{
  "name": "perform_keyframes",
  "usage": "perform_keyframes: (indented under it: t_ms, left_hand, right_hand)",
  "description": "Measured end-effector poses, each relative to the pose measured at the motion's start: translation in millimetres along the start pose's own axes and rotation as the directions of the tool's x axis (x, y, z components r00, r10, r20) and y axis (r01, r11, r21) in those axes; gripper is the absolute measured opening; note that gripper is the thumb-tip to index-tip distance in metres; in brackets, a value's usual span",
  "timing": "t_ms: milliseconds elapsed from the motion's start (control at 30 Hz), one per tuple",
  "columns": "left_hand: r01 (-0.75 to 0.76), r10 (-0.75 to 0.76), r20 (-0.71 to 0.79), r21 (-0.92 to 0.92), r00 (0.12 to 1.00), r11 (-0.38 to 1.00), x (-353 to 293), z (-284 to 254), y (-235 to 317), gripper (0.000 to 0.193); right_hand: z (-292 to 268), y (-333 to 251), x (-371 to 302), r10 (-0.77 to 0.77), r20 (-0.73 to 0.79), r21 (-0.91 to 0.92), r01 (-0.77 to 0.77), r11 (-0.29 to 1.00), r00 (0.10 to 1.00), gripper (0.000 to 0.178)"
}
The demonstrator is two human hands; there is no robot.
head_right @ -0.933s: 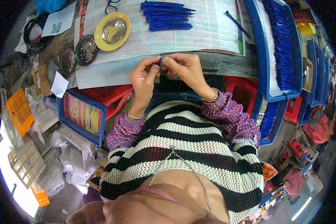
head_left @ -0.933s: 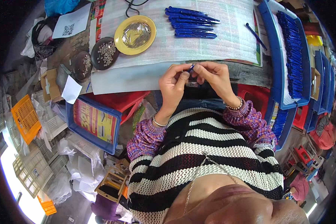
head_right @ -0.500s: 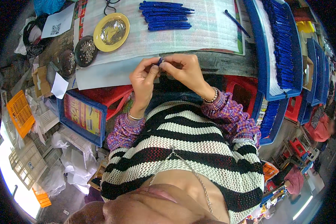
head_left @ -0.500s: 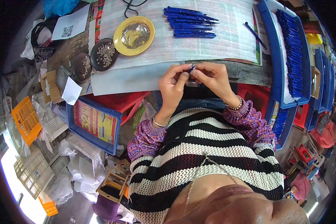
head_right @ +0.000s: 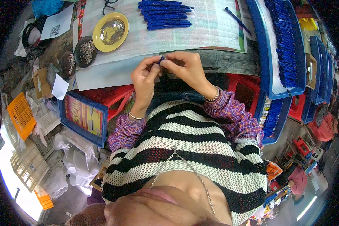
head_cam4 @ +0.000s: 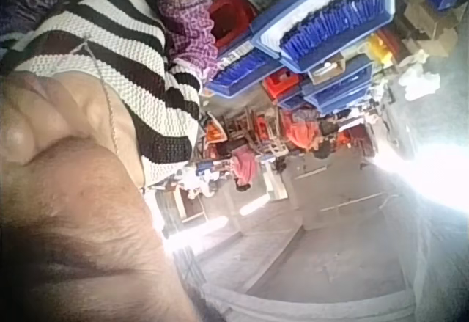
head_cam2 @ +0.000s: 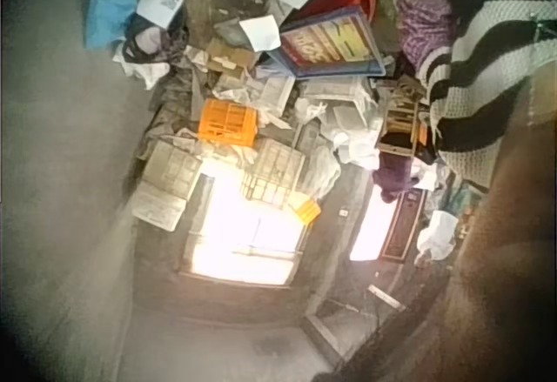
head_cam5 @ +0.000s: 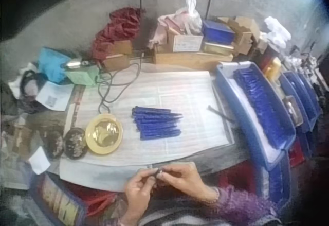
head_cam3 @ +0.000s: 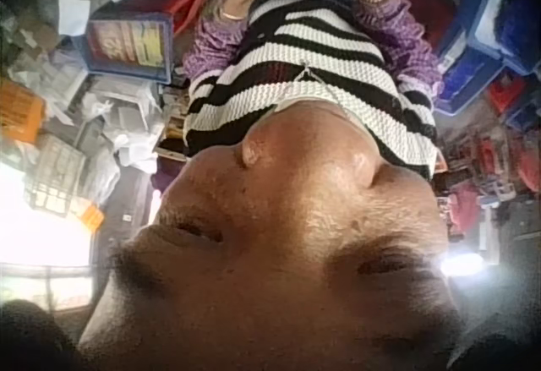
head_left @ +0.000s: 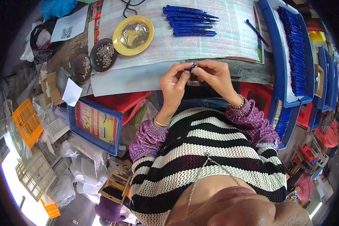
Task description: Manually assembling blue pens by attaching components and organizing them into production trays.
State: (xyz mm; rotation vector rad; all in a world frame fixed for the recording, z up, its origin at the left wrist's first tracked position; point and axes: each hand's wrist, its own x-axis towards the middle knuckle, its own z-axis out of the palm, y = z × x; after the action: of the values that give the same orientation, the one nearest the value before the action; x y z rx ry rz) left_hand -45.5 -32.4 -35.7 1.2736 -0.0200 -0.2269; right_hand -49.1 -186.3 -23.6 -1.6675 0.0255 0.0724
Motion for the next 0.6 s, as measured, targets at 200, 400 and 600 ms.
perform_keyframes:
  t_ms: [200,400,600]
  left_hand:
    - [0.006,-0.005,0.027,-0.021,1.0,1.0,0.0,1.2,0.6,0.018]
    - [0.065,-0.065,0.009,-0.03,0.998,0.997,1.6,4.3,2.0,0.019]
    - [0.064,-0.063,0.016,-0.012,0.998,0.998,2.4,1.2,5.1,0.019]
  right_hand:
    - [-3.2,-3.3,1.4,0.061,-0.028,0.129,-0.057,0.99,0.998,0.015]
    - [-6.3,-4.6,5.0,0.051,-0.015,0.109,-0.049,0.993,0.999,0.016]
    - [-7.1,-8.3,8.2,0.099,0.003,0.072,-0.099,0.992,0.995,0.017]
